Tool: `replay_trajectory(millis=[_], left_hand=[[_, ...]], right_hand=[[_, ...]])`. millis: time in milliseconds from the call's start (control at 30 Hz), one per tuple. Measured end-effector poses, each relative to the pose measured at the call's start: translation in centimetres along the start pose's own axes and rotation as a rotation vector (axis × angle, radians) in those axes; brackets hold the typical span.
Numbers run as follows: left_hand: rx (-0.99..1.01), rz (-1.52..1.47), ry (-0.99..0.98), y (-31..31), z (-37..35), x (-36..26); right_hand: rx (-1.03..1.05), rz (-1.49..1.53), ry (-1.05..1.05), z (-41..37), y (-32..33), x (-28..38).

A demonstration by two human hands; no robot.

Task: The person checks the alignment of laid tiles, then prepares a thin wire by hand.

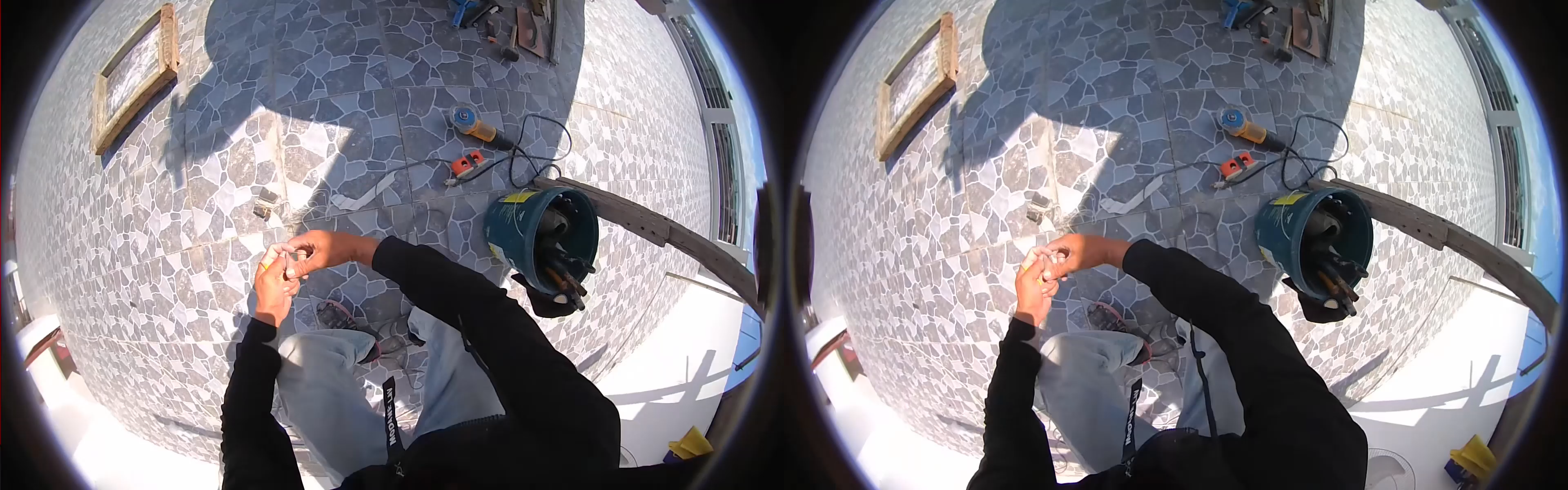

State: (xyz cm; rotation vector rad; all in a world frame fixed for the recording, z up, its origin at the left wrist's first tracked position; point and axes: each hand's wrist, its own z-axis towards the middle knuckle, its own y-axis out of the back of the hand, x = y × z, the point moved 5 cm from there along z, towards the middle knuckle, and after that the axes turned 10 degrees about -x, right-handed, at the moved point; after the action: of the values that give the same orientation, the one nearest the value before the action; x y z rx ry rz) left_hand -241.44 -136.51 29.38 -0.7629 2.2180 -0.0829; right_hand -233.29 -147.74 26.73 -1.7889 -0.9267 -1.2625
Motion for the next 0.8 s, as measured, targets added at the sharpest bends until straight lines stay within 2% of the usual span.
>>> replay_trajectory(millis=[33, 67, 100, 133, 200, 267, 300, 333, 367, 400, 433, 467, 500, 567, 600, 633, 700, 767, 800], left_hand=[[-0.027, -0.176, 0.037, 0.0, -5.2, -1.7], [-0.087, -0.311, 0.106, 2.0, -9.0, -2.7], [-0.184, -0.447, 0.041, 4.0, -13.1, -4.3], [-0.171, -0.567, -0.024, 5.7, -16.7, -6.7], [-0.431, -0.635, -0.142, 9.0, -23.8, -12.1], [-0.536, -0.706, -0.313, 12.0, -30.4, -17.9], [-0.471, -0.709, -0.390, 14.5, -33.3, -20.2], [-0.590, -0.749, -0.454, 16.2, -36.3, -22.7], [-0.420, -0.765, -0.528, 18.4, -39.2, -25.3], [-0.605, -0.628, -0.664, 17.3, -42.3, -28.8], [-0.833, -0.415, -0.712, 20.1, -45.4, -30.8], [-0.823, -0.531, -0.816, 18.9, -47.3, -33.4], [-0.784, -0.540, -0.806, 18.8, -46.9, -34.7], [-0.658, -0.587, -0.785, 18.3, -46.1, -37.2], [-0.597, -0.606, -0.777, 17.8, -45.6, -38.6], [-0.541, -0.627, -0.771, 17.1, -44.9, -39.7], [-0.441, -0.639, -0.754, 15.8, -44.0, -42.5], [-0.338, -0.641, -0.737, 14.2, -42.5, -45.6], [-0.145, -0.703, -0.777, 12.4, -40.3, -47.0]], right_hand=[[0.114, 0.095, -0.115, -2.3, -3.5, 0.0], [0.058, -0.038, -0.123, -4.9, -5.5, 1.3], [0.005, -0.177, -0.129, -7.5, -6.8, 2.6], [-0.140, -0.285, -0.083, -9.4, -7.3, 2.4], [-0.396, -0.505, -0.031, -13.3, -7.8, 1.3], [-0.572, -0.663, -0.040, -17.2, -6.7, 1.7], [-0.642, -0.717, -0.047, -18.3, -5.6, 2.6], [-0.669, -0.734, -0.057, -18.6, -4.9, 4.1], [-0.731, -0.776, -0.213, -19.8, -4.1, 5.3], [-0.804, -0.821, -0.363, -20.8, -2.3, 7.0], [-0.869, -0.849, -0.373, -20.7, -0.8, 9.4], [-0.987, -0.866, -0.454, -20.3, 0.4, 11.2], [-1.090, -0.866, -0.532, -19.2, 1.1, 12.9], [-1.327, -0.899, -0.319, -15.4, 2.8, 15.5], [-1.360, -0.592, -0.397, -12.3, 3.0, 17.2], [-1.424, -0.673, -0.187, -8.9, 2.6, 19.9], [-1.198, -0.355, -0.241, -0.3, 0.2, 24.5], [-0.872, 0.061, -0.168, 6.9, -4.2, 34.1], [-0.746, 0.105, -0.144, 9.6, -6.2, 38.4]])
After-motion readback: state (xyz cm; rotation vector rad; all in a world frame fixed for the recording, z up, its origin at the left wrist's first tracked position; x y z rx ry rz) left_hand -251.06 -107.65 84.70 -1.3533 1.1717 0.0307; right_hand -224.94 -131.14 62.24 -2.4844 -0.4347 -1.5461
